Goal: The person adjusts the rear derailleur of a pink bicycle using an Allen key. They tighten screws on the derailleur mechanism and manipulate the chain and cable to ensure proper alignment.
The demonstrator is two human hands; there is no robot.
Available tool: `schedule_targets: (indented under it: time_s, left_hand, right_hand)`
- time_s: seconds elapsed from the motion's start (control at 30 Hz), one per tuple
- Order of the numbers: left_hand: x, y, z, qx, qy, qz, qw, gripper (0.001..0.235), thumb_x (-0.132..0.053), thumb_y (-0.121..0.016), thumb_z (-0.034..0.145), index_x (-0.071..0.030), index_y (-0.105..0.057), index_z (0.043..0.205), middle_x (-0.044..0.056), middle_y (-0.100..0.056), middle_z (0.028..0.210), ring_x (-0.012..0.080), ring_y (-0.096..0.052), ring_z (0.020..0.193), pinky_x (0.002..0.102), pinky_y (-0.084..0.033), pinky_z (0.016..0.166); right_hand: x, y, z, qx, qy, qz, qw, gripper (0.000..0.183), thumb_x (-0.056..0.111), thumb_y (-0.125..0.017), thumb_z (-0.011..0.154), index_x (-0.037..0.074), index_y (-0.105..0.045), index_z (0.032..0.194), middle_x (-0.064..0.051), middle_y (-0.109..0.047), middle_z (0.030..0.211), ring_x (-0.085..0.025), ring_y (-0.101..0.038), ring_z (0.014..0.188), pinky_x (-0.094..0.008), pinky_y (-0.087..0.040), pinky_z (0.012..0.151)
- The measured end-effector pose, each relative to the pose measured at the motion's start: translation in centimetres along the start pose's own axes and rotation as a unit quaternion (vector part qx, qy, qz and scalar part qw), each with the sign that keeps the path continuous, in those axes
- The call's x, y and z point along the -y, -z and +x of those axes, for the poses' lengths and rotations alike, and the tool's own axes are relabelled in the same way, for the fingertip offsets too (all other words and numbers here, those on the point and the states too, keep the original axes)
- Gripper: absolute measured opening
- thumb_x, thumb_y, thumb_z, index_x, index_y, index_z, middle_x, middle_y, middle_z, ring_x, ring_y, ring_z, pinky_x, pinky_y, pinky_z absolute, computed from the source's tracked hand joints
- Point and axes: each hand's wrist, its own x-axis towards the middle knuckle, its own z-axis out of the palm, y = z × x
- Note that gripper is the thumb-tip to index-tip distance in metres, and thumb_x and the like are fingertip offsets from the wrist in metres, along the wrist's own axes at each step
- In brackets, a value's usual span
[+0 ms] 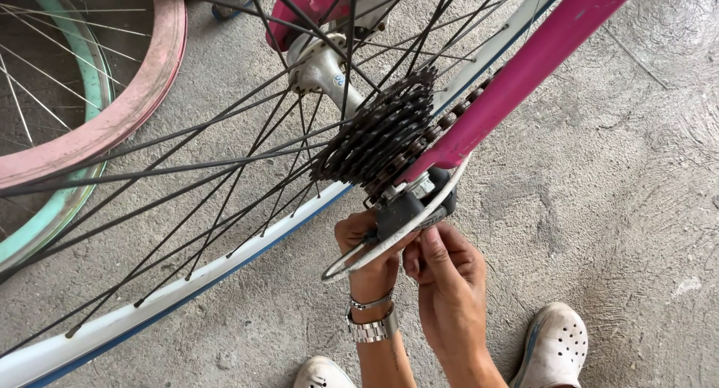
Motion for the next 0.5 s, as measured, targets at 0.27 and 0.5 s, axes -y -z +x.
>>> schedule_targets:
  time_s: [0.27,0.5]
  left_hand:
    - [0.3,0.2,0.0,-0.002,0.002,0.0,1.0,0.048,-0.01,-0.088,0.063,-0.011,-0.041,0.053,-0.006,-0.044,0.053,0.0066,-0.041,0.051,0.028,-0.035,0.046]
    - [5.7,2.6,-2.2,-0.088,-0.015,-0.05,0.995,0.057,0.0,-0.091,0.063,-0.011,-0.048,0.099,0.005,-0.059,0.098,0.0164,-0.06,0.084,0.033,-0.052,0.068]
  right_hand:
    - [0.2,-0.3,-0.2,-0.015,0.011,-0.024,1.0,0.02,0.016,-0.063,0.102,-0.002,-0.069,0.097,-0.009,-0.064,0.076,-0.013,-0.056,0.065,-0.023,-0.044,0.058]
    - [1.1,-1.0,-0.2,-0.026,0.059,-0.133,0.989,0.02,0.012,-0.064,0.099,-0.006,-0.069,0.101,-0.011,-0.068,0.077,-0.018,-0.065,0.066,-0.026,-0.052,0.058]
